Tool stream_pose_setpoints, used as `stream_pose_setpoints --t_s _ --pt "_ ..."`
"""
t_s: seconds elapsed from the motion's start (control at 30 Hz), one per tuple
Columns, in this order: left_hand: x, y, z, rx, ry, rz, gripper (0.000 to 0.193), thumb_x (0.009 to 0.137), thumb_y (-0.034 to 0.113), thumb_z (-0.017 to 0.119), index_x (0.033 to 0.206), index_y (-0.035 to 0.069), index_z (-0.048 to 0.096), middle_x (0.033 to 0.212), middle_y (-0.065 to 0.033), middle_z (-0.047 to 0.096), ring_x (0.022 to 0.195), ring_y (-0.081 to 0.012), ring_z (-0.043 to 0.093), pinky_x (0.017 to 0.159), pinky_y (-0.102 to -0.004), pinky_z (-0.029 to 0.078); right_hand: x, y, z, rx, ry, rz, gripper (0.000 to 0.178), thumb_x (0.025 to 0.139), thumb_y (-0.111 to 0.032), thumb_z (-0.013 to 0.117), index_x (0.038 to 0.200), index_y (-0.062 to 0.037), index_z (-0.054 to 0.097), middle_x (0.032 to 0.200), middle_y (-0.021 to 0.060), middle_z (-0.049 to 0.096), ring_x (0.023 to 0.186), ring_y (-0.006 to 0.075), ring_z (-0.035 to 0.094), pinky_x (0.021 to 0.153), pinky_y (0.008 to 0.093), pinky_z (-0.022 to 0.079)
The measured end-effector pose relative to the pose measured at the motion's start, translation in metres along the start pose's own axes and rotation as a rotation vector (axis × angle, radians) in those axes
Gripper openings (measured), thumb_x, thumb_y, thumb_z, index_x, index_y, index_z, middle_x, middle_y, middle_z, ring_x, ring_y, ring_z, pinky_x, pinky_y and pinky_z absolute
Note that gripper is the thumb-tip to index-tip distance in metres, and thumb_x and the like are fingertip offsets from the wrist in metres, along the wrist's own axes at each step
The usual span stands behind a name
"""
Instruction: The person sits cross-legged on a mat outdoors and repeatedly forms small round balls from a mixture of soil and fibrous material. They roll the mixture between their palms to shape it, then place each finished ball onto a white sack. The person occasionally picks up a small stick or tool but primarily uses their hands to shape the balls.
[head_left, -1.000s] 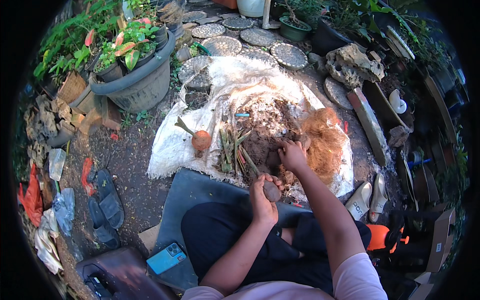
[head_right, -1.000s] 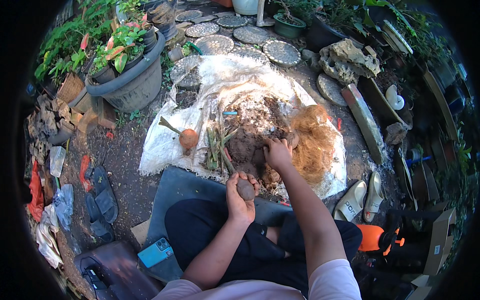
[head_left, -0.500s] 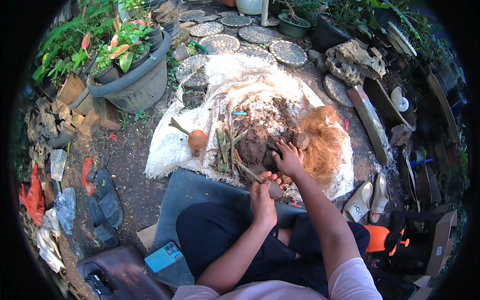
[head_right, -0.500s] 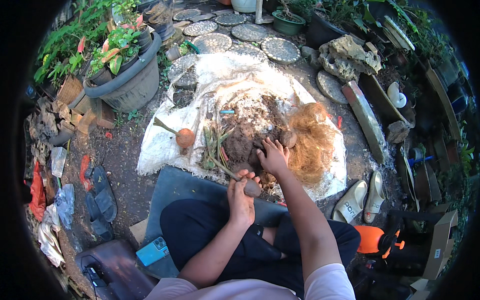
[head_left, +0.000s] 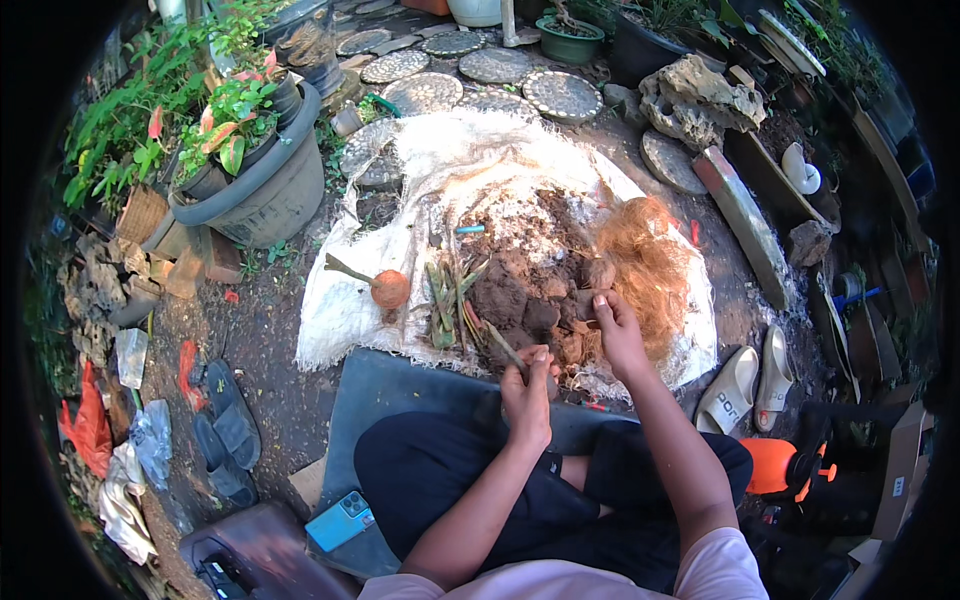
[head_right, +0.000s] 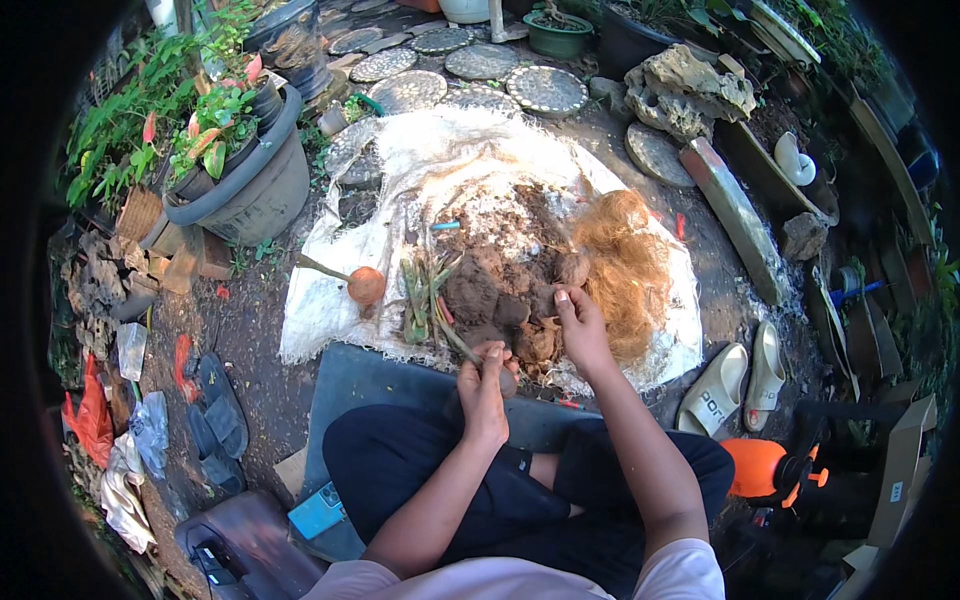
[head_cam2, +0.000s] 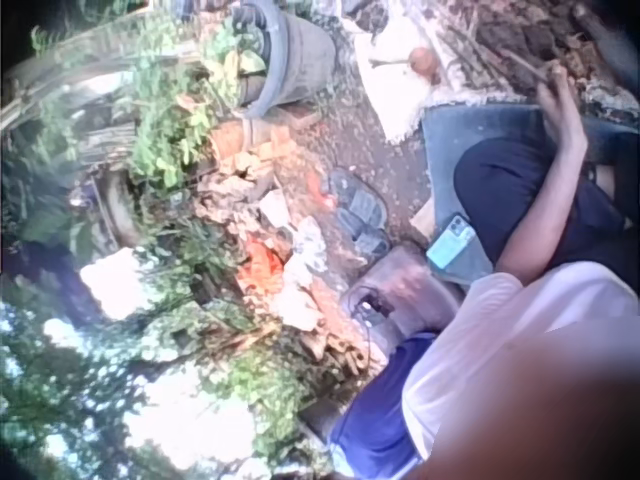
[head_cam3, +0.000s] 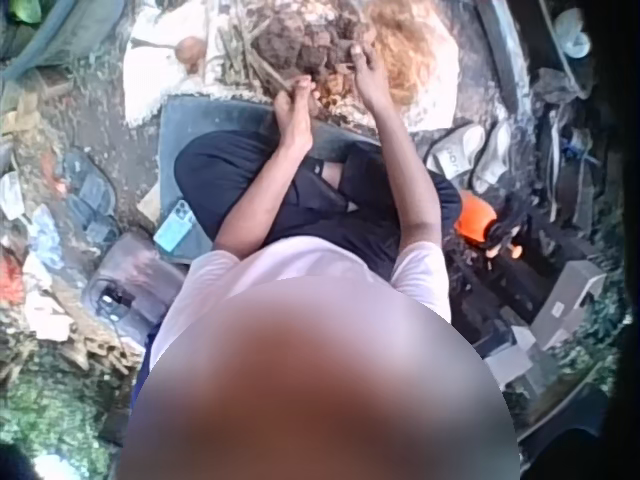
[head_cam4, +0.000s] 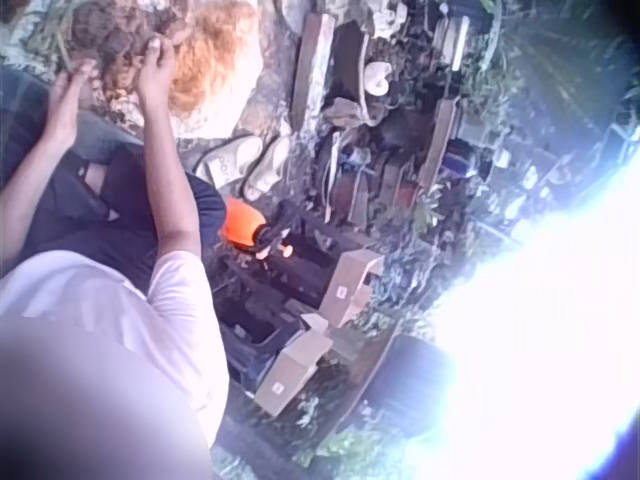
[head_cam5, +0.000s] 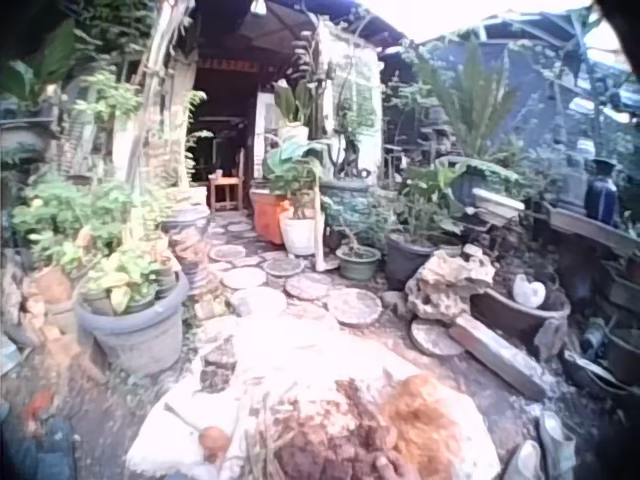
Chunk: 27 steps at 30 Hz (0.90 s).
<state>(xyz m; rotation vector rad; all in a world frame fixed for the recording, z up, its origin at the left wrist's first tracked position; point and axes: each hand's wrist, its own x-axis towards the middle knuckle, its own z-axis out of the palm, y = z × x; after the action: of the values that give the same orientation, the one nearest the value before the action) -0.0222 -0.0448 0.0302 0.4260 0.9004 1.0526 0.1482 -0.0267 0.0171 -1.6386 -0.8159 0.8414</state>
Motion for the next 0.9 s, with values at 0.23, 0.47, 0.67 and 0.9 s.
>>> stream_pose_setpoints --t_s 0.23,0.47,0.67,0.9 --pt "-0.011 -0.021 -0.001 0.304 -0.352 -0.096 0.041 0.096 0.009 0.068 0.135 0.001 0.06 0.103 -0.0003 0.068 0.082 -0.0049 0.059 0.073 -0.0211 0.049 -0.096 -0.027 -0.075 0.151 -0.351 0.384 0.039 0.108 -0.039 0.046 0.12 -0.0036 0.056 0.096 0.0064 0.066 0.08 0.0148 0.066 0.071 0.0293 0.055" --pt "-0.009 -0.053 -0.01 0.797 -0.556 0.114 0.031 0.098 0.018 0.067 0.124 0.001 0.068 0.096 -0.0031 0.07 0.081 -0.0053 0.061 0.072 -0.0226 0.051 -0.124 0.005 -0.078 0.026 -0.384 0.355 0.029 0.103 -0.03 0.059 0.112 -0.0024 0.061 0.092 0.0004 0.061 0.077 0.0099 0.058 0.069 0.0272 0.049" --pt "-0.007 -0.052 -0.015 0.822 -0.361 -0.016 0.035 0.099 0.027 0.067 0.123 0.002 0.067 0.091 -0.0015 0.07 0.072 -0.0072 0.062 0.062 -0.0217 0.048 -0.104 -0.001 -0.062 -0.453 -0.309 -0.001 0.023 0.096 -0.023 0.063 0.104 -0.001 0.065 0.084 0.018 0.067 0.077 0.0304 0.065 0.072 0.0406 0.051" --pt "-0.014 -0.048 -0.011 0.757 -0.329 -0.098 0.033 0.098 0.033 0.068 0.106 0.002 0.071 0.08 0.0009 0.065 0.068 -0.0051 0.06 0.058 -0.0213 0.047 -0.11 -0.003 -0.065 -0.575 -0.266 -0.197 0.022 0.097 -0.023 0.056 0.096 -0.0014 0.063 0.086 0.0222 0.066 0.085 0.0436 0.064 0.075 0.0504 0.05"
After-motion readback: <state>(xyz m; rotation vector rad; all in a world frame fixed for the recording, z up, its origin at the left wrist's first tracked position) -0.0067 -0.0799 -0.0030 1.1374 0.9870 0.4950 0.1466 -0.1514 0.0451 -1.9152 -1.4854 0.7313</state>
